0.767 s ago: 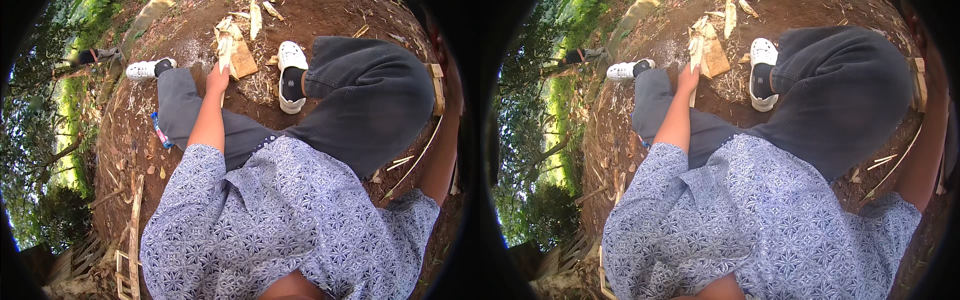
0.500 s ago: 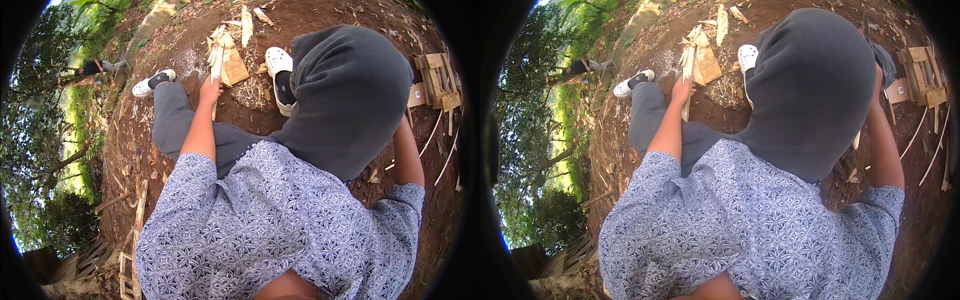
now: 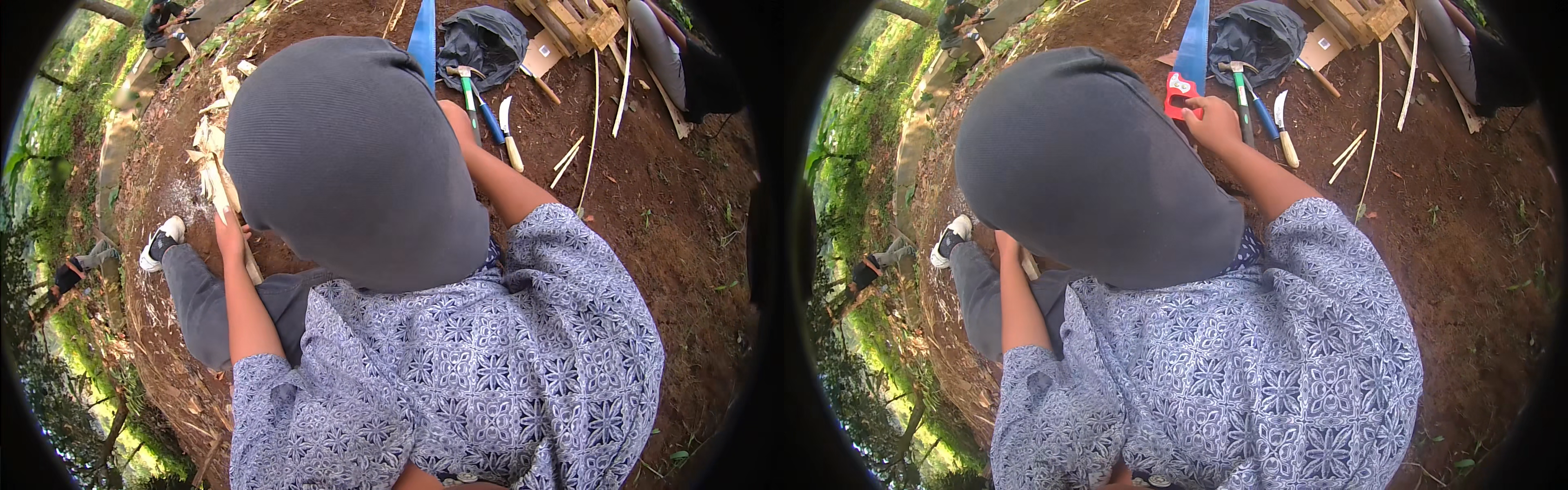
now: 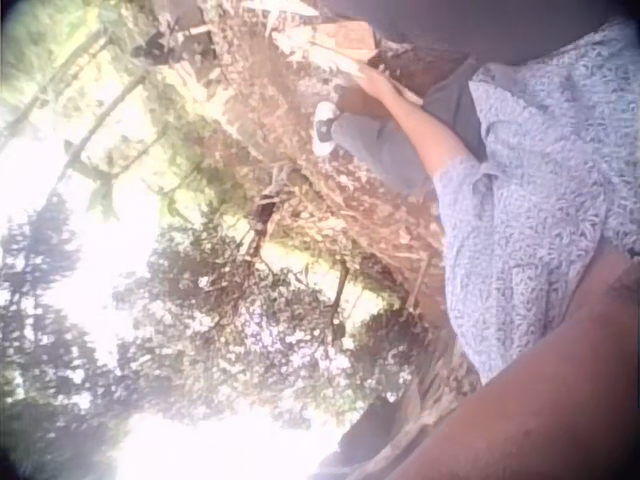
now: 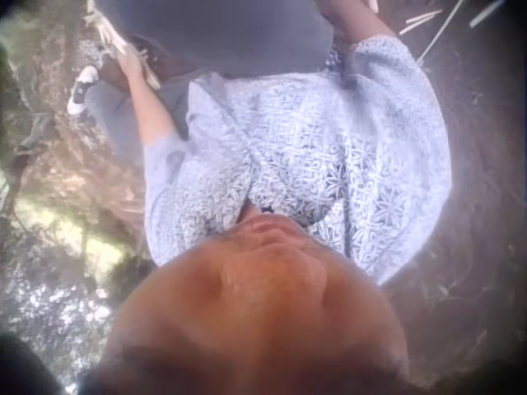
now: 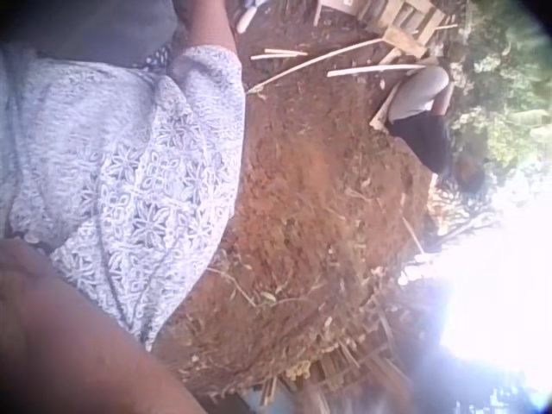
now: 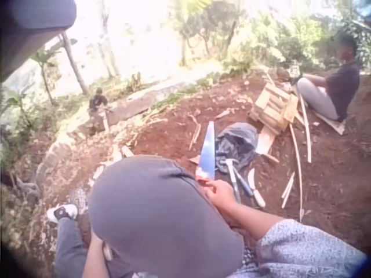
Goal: The person sits on the ground and uses a chisel and hammer to carve a piece of wood. They then use a hand saw to cut the wood further.
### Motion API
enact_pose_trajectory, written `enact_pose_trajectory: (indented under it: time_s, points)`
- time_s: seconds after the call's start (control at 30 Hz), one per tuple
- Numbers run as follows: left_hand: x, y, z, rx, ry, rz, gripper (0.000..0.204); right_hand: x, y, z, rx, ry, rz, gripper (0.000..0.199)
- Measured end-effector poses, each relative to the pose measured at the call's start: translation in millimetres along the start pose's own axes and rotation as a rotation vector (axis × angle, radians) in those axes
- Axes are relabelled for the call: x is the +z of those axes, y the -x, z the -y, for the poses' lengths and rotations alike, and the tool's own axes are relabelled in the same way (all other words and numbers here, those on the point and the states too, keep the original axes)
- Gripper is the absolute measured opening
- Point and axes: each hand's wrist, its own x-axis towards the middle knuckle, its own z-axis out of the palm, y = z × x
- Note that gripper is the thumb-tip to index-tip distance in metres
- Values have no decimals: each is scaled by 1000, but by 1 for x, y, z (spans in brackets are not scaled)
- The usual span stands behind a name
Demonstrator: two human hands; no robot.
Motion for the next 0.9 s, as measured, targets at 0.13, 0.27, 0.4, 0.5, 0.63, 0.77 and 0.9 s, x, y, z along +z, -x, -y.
enact_pose_trajectory:
  time_s: [0.13,0.27,0.4,0.5,0.63,0.77,0.9]
  points:
    - [-1,29,-71,-387,59,-105,56,-1,3,-78,279,327,-361,42]
    - [9,32,-90,-163,-86,-268,56,-30,-5,-129,704,354,-200,54]
    - [17,59,-89,-251,-219,-344,70,-24,-27,-144,688,365,-125,55]
    - [25,51,-93,-334,-65,-268,83,-52,-29,-144,707,353,-177,55]
    - [34,48,-82,-461,-50,-150,87,-66,-45,-152,692,321,-195,56]
    - [54,38,-64,-529,-157,-194,76,-83,-53,-154,681,274,-222,57]
    - [37,44,-65,-507,-249,-82,72,-97,-65,-151,652,202,-251,58]
